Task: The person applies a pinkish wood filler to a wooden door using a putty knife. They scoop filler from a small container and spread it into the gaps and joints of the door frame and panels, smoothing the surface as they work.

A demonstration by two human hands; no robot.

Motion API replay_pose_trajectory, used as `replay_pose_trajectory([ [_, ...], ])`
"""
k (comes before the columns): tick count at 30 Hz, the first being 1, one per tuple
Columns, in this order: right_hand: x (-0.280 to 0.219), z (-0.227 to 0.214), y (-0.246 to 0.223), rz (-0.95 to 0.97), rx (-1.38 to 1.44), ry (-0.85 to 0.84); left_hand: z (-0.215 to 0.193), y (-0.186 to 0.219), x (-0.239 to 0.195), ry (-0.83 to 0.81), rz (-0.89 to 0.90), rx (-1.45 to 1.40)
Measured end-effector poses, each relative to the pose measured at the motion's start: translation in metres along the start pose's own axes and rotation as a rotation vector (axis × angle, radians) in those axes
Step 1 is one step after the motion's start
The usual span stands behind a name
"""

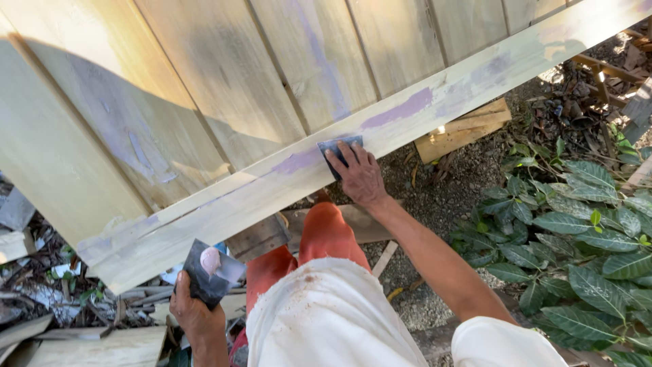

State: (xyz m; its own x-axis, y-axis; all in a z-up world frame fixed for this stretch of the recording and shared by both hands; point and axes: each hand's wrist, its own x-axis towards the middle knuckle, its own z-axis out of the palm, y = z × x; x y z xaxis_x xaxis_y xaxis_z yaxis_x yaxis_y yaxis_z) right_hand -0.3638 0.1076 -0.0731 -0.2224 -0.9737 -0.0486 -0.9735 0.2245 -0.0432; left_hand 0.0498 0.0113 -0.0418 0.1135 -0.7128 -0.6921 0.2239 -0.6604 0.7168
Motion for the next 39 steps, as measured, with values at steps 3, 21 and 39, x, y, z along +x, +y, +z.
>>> replay_pose_trajectory([
  [3, -0.002, 0.014, 0.022, -0.062, 0.000, 0.014, 0.017, -0.003, -0.003, -0.024, -0.015, -0.086],
  [21, 0.046, -0.003, -0.112, 0.470, 0.199, -0.143, -0.001, 0.017, -0.014, -0.009, -0.075, -0.124],
  [39, 0.019, 0.009, -0.137, -0.214, 0.088, -0.039, -0.033, -0.015, 0.002, 0.001, -0.050, -0.273],
])
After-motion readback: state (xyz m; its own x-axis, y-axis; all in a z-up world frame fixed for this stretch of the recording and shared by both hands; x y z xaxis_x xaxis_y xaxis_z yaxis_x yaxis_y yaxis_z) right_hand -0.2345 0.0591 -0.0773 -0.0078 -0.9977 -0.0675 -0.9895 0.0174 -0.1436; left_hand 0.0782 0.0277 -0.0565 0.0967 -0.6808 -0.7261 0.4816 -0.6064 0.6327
